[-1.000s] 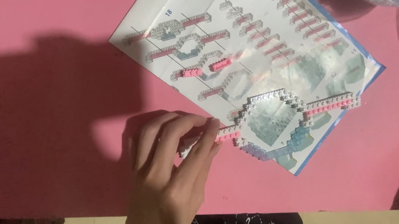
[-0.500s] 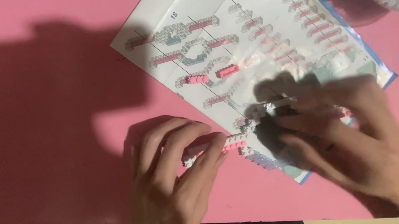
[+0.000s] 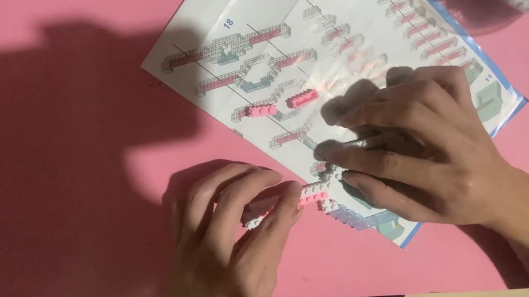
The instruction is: Assembling a 3D pixel art character using small plastic blocks and a hammer while following an instruction manual.
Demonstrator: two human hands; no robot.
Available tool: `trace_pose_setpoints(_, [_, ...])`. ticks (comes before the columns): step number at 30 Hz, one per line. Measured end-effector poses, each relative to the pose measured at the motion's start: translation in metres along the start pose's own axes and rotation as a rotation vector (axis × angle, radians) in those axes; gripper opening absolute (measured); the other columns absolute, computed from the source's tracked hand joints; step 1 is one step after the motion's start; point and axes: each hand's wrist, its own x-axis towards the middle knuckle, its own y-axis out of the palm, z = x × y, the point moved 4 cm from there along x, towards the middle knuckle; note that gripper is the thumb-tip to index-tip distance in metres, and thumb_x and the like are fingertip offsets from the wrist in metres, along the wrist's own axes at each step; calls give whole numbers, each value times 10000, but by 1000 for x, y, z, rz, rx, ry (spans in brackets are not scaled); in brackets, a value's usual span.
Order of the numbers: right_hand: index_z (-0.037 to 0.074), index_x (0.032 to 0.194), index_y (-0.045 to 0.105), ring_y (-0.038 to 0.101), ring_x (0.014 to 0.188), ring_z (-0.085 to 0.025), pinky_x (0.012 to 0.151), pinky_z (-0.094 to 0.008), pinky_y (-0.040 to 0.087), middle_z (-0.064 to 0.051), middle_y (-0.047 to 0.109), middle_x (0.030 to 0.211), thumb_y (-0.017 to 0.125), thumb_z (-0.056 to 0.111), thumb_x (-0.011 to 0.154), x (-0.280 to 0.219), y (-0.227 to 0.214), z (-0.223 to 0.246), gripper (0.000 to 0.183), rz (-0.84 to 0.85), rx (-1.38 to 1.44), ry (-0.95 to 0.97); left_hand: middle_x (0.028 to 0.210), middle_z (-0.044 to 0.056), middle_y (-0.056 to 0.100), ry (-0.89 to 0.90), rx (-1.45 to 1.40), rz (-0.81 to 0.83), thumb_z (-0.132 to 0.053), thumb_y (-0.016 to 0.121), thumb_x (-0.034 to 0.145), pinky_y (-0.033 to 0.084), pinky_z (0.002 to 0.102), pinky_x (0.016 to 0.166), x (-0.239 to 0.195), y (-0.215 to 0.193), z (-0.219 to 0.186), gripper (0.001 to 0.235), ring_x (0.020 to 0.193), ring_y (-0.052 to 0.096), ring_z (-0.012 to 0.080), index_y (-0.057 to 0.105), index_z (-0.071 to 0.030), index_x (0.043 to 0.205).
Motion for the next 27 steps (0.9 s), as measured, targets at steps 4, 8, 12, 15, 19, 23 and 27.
trace_pose_setpoints(4, [184, 1186, 799, 665, 1138, -310, 1017, -498, 434, -106, 654, 1243, 719, 245, 1044, -1, -1, 0, 174, 20, 24, 11, 1118, 145, 705, -34, -33, 58, 99, 859, 934, 478, 487, 915, 1, -2, -2, 248, 1047, 619, 326, 695, 1, 1094])
trace_pose_setpoints(8, [194, 1200, 785, 664, 1140, -317, 1011, -497, 423, -108, 673, 1252, 745, 207, 1049, 1, -2, 2, 156, 50, 14, 22, 1118, 146, 696, -51, -39, 63, 112, 857, 929, 482, 484, 916, 2, -3, -3, 251, 1051, 608, 328, 699, 14, 1098])
trace_pose_setpoints(12, [194, 1148, 790, 636, 1065, -338, 994, -506, 421, -116, 680, 1265, 776, 253, 1036, 2, -2, 3, 128, 51, 10, 10, 1120, 158, 696, -45, -32, 64, 123, 852, 927, 470, 515, 917, 1, -1, -3, 259, 1057, 611, 345, 699, 15, 1104])
trace_pose_setpoints(15, [202, 1147, 791, 632, 1065, -325, 1016, -516, 436, -108, 682, 1267, 788, 199, 1031, 3, -1, 3, 116, 54, 45, 23, 1119, 141, 711, -50, -27, 56, 61, 885, 937, 465, 500, 918, 1, -1, -3, 238, 1045, 618, 333, 709, 8, 1088])
trace_pose_setpoints(19, [189, 1128, 792, 642, 1061, -349, 1009, -520, 445, -129, 690, 1255, 791, 188, 1021, 1, 0, 1, 108, 53, 69, 20, 1108, 169, 700, -45, -44, 38, 157, 868, 925, 518, 458, 890, 0, -1, -3, 292, 1043, 615, 347, 699, 22, 1120])
trace_pose_setpoints(23, [197, 1158, 794, 624, 1071, -342, 1003, -503, 430, -118, 686, 1265, 764, 185, 1036, 0, 0, 0, 126, 59, 71, 25, 1137, 164, 682, -63, -66, 70, 126, 870, 932, 517, 463, 923, 0, -2, -3, 300, 1080, 587, 355, 683, 22, 1142])
trace_pose_setpoints(27, [181, 1130, 790, 616, 1067, -347, 989, -510, 424, -131, 692, 1286, 698, 172, 1049, 4, -1, 2, 123, 65, 91, 24, 1132, 137, 694, -39, -39, 62, 47, 813, 974, 464, 508, 929, 0, -2, -2, 172, 1057, 609, 327, 702, 0, 1097])
